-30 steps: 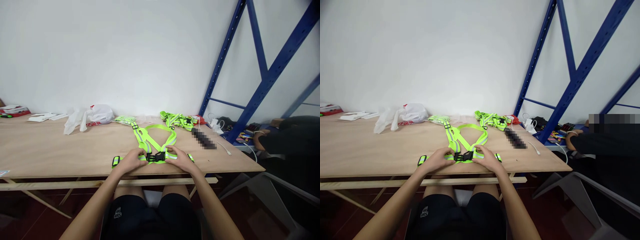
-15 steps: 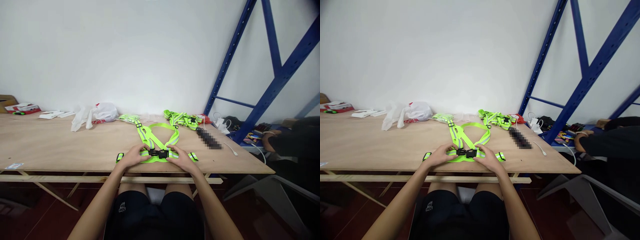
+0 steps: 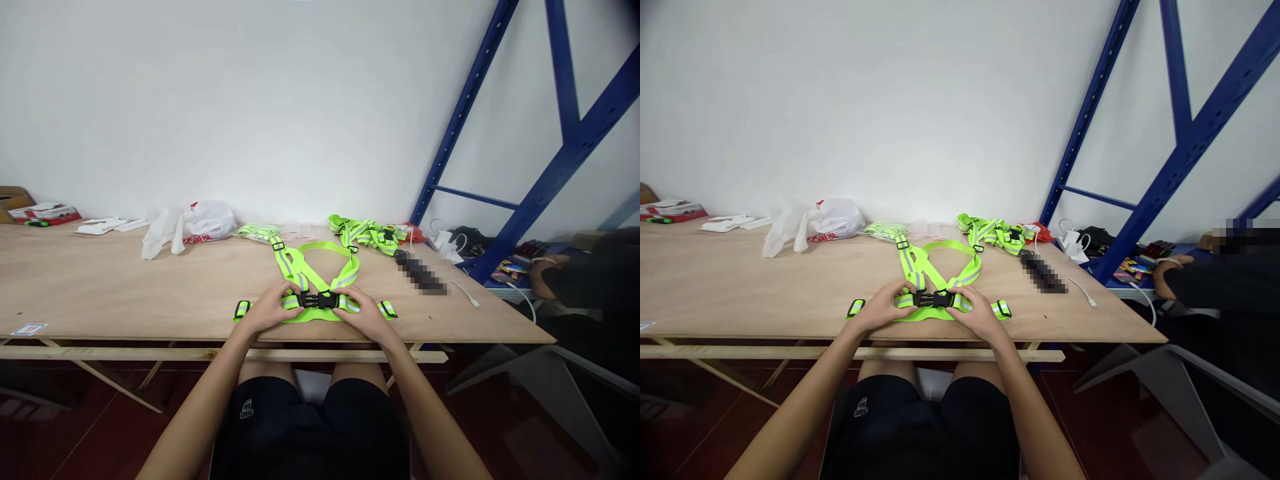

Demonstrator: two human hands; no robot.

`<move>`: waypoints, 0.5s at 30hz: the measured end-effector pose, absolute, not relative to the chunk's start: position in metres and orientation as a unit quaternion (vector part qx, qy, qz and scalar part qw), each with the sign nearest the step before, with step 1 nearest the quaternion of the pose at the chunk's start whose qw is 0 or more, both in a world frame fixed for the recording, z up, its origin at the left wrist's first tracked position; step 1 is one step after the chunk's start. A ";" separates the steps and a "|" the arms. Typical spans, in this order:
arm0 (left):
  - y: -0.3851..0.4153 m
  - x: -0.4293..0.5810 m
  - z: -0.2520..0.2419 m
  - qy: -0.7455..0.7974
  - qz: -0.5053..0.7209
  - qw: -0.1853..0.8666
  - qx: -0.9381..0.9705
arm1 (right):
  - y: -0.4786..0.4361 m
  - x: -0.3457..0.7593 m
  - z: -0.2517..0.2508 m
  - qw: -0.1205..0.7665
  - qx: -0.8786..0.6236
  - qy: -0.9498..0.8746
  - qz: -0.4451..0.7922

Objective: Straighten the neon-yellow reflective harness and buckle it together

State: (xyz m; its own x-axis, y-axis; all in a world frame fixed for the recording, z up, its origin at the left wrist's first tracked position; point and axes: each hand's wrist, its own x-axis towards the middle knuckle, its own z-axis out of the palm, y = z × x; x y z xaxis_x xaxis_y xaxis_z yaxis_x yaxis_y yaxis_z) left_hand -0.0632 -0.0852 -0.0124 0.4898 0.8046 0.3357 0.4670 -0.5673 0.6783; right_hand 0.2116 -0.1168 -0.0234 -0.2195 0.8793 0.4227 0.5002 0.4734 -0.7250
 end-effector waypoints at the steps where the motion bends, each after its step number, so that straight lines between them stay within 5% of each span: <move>1: -0.086 -0.063 -0.012 0.379 0.324 0.257 0.828 | -0.117 0.211 -0.023 0.413 -0.460 -0.756 0.214; 15: -0.091 -0.062 -0.008 0.367 0.291 0.248 0.848 | -0.123 0.191 -0.024 0.370 -0.438 -0.806 0.149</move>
